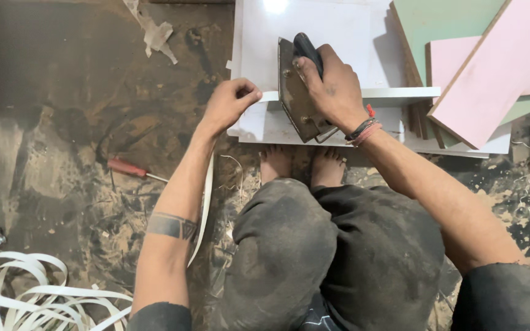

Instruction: The person sits on the workshop floor and applies white edge banding tape to the edges of laminated boards using a hand-held edge-banding iron. They press the heated iron along the taped edge, then press and align the band by hand, working on one board edge at a time.

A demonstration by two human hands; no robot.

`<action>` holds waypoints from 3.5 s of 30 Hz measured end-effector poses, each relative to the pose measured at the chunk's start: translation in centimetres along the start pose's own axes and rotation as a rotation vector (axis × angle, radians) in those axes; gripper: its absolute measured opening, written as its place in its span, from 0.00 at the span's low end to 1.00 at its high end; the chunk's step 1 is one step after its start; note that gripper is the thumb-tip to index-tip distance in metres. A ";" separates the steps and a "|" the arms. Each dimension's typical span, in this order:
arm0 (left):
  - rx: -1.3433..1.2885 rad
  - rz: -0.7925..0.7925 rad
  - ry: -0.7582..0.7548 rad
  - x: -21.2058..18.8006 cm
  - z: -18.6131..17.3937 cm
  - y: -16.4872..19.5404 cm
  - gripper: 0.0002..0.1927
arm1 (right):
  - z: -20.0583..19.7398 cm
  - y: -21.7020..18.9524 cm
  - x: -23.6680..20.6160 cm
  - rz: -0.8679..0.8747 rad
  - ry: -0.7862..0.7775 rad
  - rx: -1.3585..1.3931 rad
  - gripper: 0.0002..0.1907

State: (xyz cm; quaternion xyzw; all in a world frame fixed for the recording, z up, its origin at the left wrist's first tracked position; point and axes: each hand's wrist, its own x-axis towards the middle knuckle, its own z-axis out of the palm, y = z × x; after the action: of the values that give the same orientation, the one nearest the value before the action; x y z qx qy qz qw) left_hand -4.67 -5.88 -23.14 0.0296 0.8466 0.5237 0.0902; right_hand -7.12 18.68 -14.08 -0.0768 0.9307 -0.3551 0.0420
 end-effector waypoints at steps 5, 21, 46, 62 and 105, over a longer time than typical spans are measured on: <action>0.130 0.015 0.049 0.1 1.3 -0.3 0.14 | 1.0 -0.5 0.2 -0.026 0.010 0.012 0.22; 0.121 0.043 0.152 -1.2 2.6 -1.1 0.13 | 1.9 -1.7 -0.1 -0.013 -0.026 0.026 0.22; 0.103 0.028 0.171 -1.2 2.6 -1.3 0.13 | 1.8 -1.4 0.2 -0.034 -0.114 0.004 0.23; 0.254 0.048 0.174 -1.9 1.3 2.1 0.14 | 1.9 -1.2 -0.2 -0.078 -0.072 -0.034 0.22; 0.359 0.377 0.229 -3.4 4.2 2.7 0.15 | -2.9 3.6 -1.4 0.062 -0.052 -0.140 0.24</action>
State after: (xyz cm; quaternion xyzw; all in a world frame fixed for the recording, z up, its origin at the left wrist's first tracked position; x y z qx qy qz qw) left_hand -0.71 -1.42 -22.20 0.1426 0.9100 0.3730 -0.1118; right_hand -6.56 23.50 -14.33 -0.0597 0.9539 -0.2854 0.0716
